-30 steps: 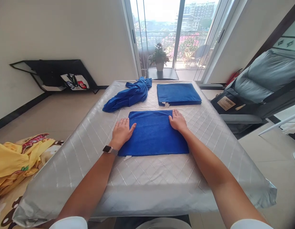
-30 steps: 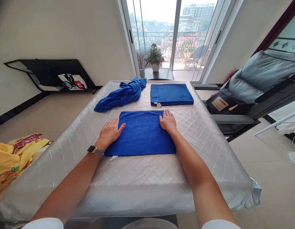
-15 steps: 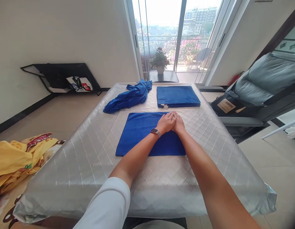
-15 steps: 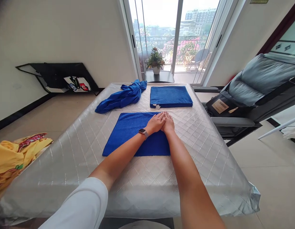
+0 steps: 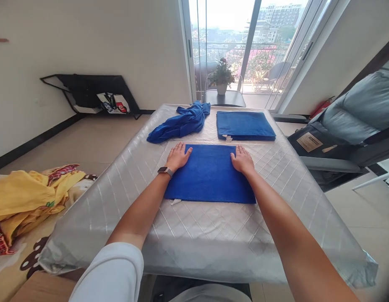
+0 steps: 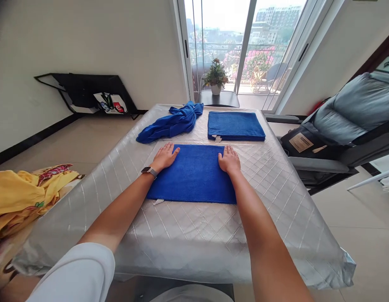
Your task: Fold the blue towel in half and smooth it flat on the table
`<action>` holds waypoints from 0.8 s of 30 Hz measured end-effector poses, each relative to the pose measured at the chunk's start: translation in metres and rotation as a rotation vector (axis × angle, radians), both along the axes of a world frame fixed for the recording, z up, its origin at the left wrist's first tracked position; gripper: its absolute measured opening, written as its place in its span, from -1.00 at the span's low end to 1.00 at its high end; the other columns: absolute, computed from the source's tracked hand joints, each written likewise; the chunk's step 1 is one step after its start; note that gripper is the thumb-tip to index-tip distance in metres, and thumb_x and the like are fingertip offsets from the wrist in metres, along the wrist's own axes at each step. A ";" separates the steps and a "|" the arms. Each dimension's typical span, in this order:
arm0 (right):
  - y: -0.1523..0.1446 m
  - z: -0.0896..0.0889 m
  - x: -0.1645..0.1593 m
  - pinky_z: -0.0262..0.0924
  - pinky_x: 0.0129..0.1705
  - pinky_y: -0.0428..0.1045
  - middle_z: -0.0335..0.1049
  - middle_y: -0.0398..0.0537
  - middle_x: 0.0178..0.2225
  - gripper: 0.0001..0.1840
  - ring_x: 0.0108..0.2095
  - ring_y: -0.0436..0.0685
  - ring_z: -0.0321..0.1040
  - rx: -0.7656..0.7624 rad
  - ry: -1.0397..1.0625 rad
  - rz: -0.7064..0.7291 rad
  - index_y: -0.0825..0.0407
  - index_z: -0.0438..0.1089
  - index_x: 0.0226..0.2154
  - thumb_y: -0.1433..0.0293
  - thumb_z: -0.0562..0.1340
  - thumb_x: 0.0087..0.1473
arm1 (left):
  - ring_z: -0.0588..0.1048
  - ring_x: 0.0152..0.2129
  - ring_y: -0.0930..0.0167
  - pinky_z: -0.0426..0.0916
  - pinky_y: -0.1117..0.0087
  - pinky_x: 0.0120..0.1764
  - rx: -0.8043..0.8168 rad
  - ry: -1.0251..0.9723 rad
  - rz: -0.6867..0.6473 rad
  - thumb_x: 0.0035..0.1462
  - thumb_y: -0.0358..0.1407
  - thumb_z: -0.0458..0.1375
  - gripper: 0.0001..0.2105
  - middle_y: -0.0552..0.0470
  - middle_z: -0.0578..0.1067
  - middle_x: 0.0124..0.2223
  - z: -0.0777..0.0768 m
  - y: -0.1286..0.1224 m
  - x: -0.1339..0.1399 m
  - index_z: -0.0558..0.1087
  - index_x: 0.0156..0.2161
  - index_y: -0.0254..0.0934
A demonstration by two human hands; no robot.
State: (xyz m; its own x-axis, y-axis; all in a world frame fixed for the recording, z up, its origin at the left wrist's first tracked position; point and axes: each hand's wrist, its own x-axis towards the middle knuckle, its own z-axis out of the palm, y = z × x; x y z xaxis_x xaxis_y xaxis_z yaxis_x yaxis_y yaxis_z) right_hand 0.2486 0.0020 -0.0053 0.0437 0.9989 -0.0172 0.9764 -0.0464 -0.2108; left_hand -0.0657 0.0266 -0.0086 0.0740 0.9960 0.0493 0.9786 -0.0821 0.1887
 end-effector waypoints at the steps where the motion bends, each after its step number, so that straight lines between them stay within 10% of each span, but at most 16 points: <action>1: 0.000 0.000 0.000 -0.32 0.49 0.10 -0.24 0.15 0.53 -0.22 0.52 0.19 -0.29 -0.004 -0.006 -0.001 0.28 -0.13 0.49 0.14 -0.18 0.43 | -0.02 0.47 0.21 -0.13 0.12 0.45 -0.002 -0.010 0.008 0.45 0.08 -0.37 -0.24 -0.23 0.01 0.52 -0.001 0.000 -0.007 0.01 0.48 -0.48; 24: -0.022 0.018 -0.006 -0.35 0.50 0.15 -0.22 0.17 0.53 -0.26 0.52 0.19 -0.30 0.016 -0.201 0.050 0.29 -0.12 0.49 0.20 -0.17 0.45 | 0.04 0.46 0.20 -0.12 0.07 0.44 0.053 -0.100 -0.003 0.42 0.04 -0.25 -0.28 -0.26 0.08 0.50 -0.008 -0.002 -0.012 0.08 0.47 -0.43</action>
State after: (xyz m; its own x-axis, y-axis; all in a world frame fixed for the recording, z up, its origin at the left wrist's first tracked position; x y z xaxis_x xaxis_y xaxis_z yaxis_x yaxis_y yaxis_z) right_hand 0.2426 -0.0198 0.0125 -0.0047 1.0000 0.0026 0.9999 0.0047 -0.0115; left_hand -0.0772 0.0243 -0.0169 0.0693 0.9916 0.1095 0.9549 -0.0977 0.2803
